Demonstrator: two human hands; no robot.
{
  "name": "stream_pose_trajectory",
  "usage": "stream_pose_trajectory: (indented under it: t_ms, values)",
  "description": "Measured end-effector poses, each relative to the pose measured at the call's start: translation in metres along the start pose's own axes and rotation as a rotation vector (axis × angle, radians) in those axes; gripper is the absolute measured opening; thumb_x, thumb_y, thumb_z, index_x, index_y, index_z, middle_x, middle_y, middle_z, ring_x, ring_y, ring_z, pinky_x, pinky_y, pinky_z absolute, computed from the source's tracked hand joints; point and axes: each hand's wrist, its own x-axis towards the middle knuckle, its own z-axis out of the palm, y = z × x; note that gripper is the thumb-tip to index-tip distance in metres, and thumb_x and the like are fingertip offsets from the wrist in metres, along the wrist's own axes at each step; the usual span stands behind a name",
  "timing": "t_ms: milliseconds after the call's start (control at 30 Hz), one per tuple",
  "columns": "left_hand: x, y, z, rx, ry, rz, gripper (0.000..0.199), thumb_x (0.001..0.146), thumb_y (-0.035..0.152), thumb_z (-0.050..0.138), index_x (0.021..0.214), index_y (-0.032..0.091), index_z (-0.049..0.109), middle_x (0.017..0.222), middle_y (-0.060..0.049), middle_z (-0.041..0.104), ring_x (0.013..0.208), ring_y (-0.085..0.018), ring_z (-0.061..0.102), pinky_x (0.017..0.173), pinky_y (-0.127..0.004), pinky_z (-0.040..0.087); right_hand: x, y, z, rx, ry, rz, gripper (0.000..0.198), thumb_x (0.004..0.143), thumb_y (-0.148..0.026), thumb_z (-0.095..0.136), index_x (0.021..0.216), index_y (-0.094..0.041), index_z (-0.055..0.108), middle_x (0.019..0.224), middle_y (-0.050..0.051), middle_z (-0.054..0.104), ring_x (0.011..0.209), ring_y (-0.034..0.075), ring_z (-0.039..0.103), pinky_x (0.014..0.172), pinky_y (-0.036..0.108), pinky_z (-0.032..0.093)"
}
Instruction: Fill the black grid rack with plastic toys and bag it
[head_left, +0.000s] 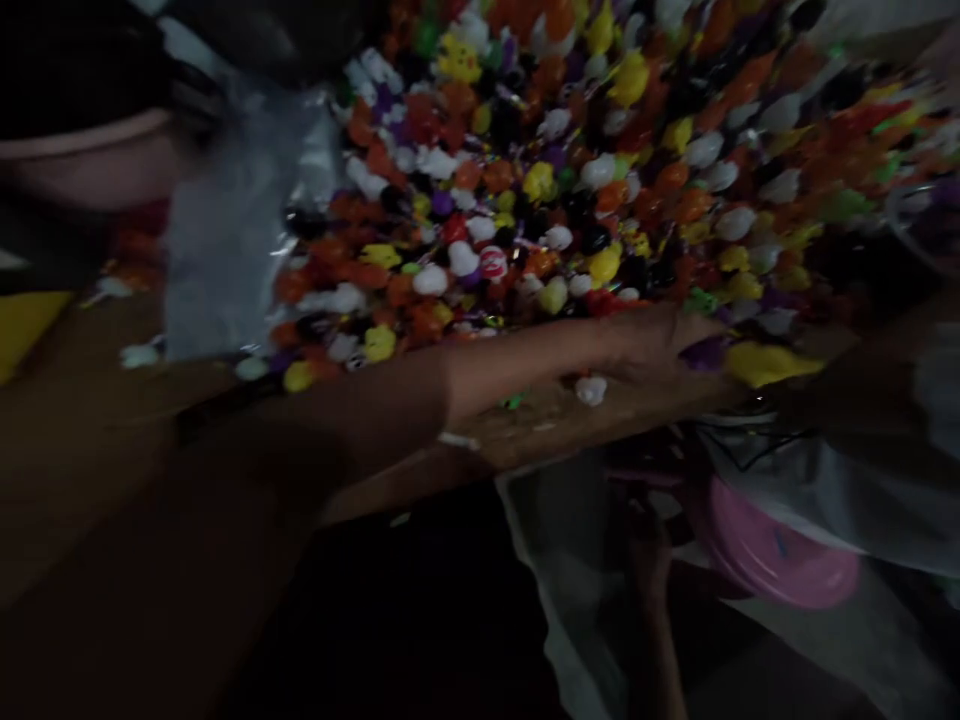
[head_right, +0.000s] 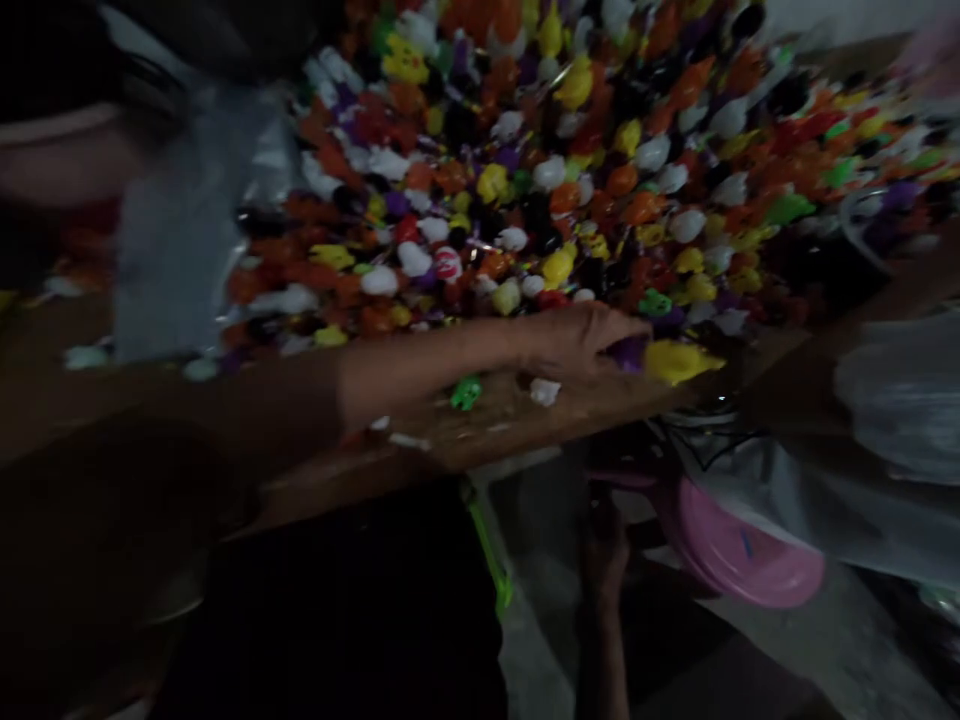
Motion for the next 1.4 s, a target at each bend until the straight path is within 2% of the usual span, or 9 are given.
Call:
stream_pose_trajectory:
  t_ms: [100,233,367,500,667,833,1100,1233,1400]
  values:
    - [-0.076,0.006,-0.059,-0.077,0.055,0.078,0.042,0.077,0.013,0.073,0.118,0.010,0.065,0.119,0.003,0.075,0.115,-0.013,0.069,0.099,-0.025,0.049,-0.020,-0.046,-0.019,0.110,-0.120,-0.097,0.045,0.087,-0.059,0.061,0.096,-0.016,0.072,0.087,0.010,0.073,0.083,0.026,0.070,0.072,0.037,0.058]
    - [-0.225,-0.028,-0.106,-0.180,0.536,-0.273,0.024,0.076,0.019,0.080,0.098,0.013,0.073,0.080,0.003,0.076,0.072,-0.012,0.071,0.066,-0.019,0.052,-0.043,-0.154,0.002,0.274,-0.382,-0.556,0.024,0.094,-0.038,0.058,0.102,-0.021,0.073,0.104,0.011,0.073,0.096,0.024,0.071,0.087,0.036,0.057]
    - [-0.355,-0.083,-0.072,-0.375,0.932,-0.678,0.035,0.065,0.041,0.082,0.086,0.015,0.071,0.069,-0.002,0.072,0.049,-0.014,0.060,0.043,-0.022,0.044,-0.057,-0.227,0.057,0.210,-0.653,-0.838,0.016,0.094,-0.026,0.057,0.100,-0.020,0.071,0.103,0.010,0.073,0.093,0.023,0.070,0.083,0.034,0.056]
    - [-0.418,-0.099,-0.017,-0.677,1.165,-0.857,0.061,0.049,0.051,0.087,0.095,0.015,0.067,0.069,-0.003,0.071,0.059,-0.020,0.067,0.044,-0.024,0.046,-0.059,-0.257,0.094,-0.014,-0.708,-0.896,0.024,0.097,-0.019,0.050,0.112,-0.018,0.068,0.104,0.011,0.073,0.090,0.022,0.069,0.080,0.031,0.053]
    - [-0.425,-0.101,0.004,-0.732,1.294,-0.805,0.065,0.055,0.052,0.089,0.106,0.016,0.069,0.088,-0.005,0.077,0.076,-0.020,0.073,0.062,-0.026,0.055,-0.065,-0.302,0.112,-0.363,-0.821,-0.969,0.032,0.099,-0.020,0.052,0.129,-0.020,0.065,0.120,0.011,0.072,0.095,0.023,0.070,0.076,0.029,0.049]
    - [-0.409,-0.111,0.004,-0.865,1.269,-0.748,0.069,0.052,0.056,0.090,0.104,0.014,0.070,0.099,-0.010,0.078,0.085,-0.023,0.074,0.071,-0.031,0.061,-0.065,-0.327,0.138,-0.489,-0.675,-0.898,0.033,0.104,-0.029,0.051,0.132,-0.017,0.062,0.128,0.014,0.068,0.102,0.025,0.068,0.076,0.030,0.049]
    - [-0.387,-0.109,0.008,-0.737,1.309,-0.838,0.042,0.062,0.049,0.085,0.086,0.017,0.072,0.088,-0.004,0.077,0.068,-0.018,0.069,0.056,-0.025,0.055,-0.070,-0.318,0.137,0.002,-0.598,-0.910,0.032,0.103,-0.034,0.049,0.123,-0.021,0.070,0.117,0.011,0.069,0.092,0.020,0.068,0.077,0.029,0.054]
    - [-0.373,-0.104,0.013,-0.479,1.203,-0.813,0.026,0.073,0.040,0.068,0.088,0.021,0.077,0.085,-0.003,0.079,0.077,-0.022,0.072,0.070,-0.031,0.059,-0.080,-0.335,0.118,0.346,-0.852,-0.951,0.027,0.100,-0.036,0.054,0.111,-0.025,0.076,0.111,0.006,0.074,0.105,0.022,0.070,0.092,0.032,0.058]
    - [-0.356,-0.110,0.013,-0.285,1.097,-0.774,0.034,0.073,0.034,0.056,0.095,0.024,0.081,0.093,-0.005,0.081,0.088,-0.027,0.077,0.082,-0.039,0.062,-0.083,-0.335,0.122,0.402,-0.814,-0.791,0.017,0.091,-0.037,0.065,0.097,-0.030,0.080,0.094,0.003,0.079,0.087,0.025,0.076,0.074,0.035,0.066]
